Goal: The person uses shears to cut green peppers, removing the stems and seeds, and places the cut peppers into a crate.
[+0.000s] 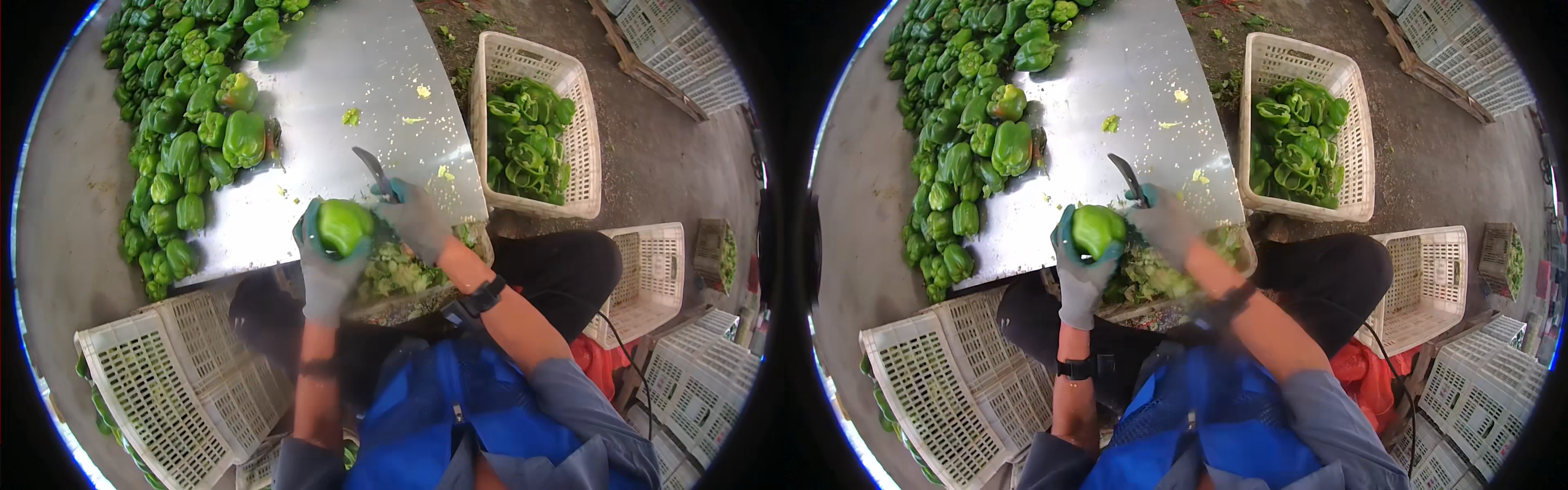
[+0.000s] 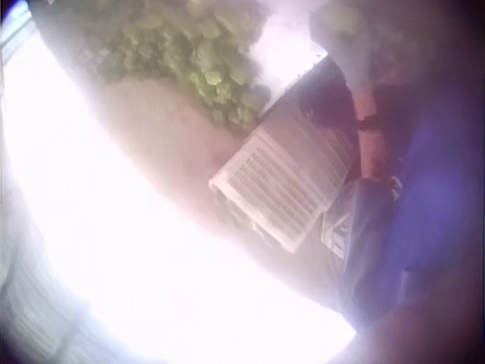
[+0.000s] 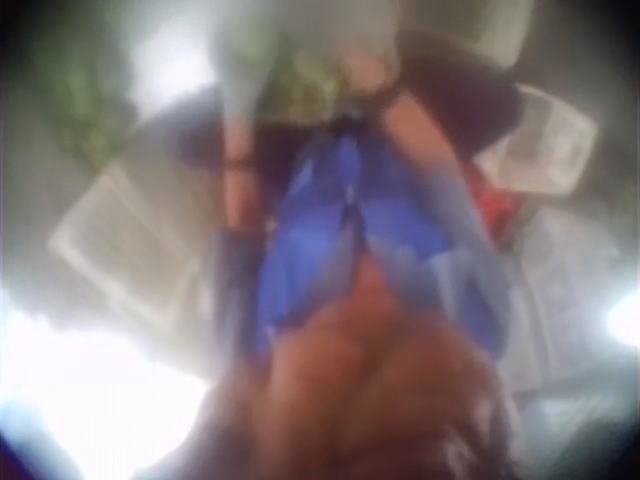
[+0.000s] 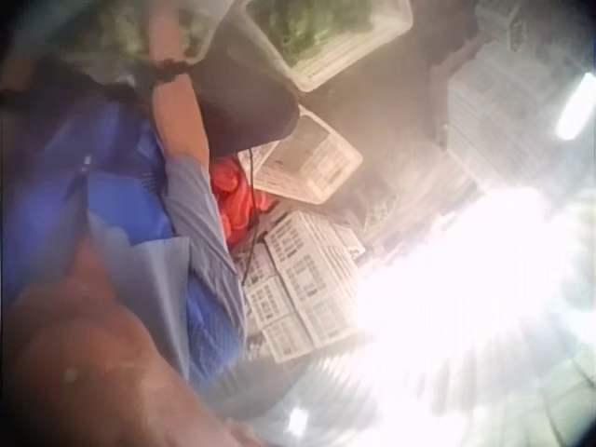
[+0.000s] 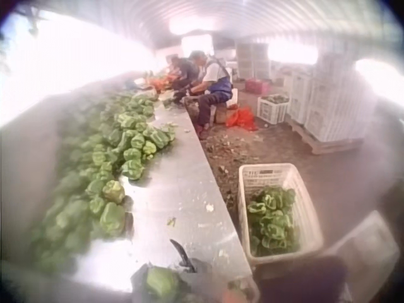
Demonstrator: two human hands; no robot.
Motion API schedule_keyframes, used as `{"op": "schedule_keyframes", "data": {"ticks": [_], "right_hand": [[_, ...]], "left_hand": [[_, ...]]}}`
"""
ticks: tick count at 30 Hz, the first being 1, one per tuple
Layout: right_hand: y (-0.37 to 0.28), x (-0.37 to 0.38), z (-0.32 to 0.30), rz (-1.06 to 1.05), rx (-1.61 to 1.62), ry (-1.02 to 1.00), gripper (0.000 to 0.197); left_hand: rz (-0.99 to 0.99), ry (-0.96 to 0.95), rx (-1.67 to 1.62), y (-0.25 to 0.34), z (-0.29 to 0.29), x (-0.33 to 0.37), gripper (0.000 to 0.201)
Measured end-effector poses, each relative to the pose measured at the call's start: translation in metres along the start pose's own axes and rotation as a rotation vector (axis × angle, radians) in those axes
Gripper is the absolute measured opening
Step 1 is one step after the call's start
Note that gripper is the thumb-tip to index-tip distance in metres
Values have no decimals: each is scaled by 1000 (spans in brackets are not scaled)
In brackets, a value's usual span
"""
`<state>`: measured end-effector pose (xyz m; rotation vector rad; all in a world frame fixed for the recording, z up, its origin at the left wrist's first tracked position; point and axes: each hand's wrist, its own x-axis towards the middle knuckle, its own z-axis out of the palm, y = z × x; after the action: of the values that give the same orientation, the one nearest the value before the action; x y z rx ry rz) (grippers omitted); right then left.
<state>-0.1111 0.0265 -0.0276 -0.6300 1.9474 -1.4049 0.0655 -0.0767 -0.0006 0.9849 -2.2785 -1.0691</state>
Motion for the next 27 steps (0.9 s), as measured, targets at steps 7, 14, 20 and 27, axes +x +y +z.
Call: {"op": "schedule_keyframes", "data": {"ticks": [7,14,20,27], "right_hand": [[-7,-77,-18,-61,199,-194,50],[-10,-106,4,-316,-252,-87,27],[16,-107,19,-312,-310,-94,32],[25,-99,30,-363,-554,-161,72]], "left_hand": [[-326,33,-805,3,0,-43,71],[-335,79,-993,-7,6,-45,51],[-273,81,-869,-16,18,-43,54],[-256,169,-875,-23,26,-41,39]]}}
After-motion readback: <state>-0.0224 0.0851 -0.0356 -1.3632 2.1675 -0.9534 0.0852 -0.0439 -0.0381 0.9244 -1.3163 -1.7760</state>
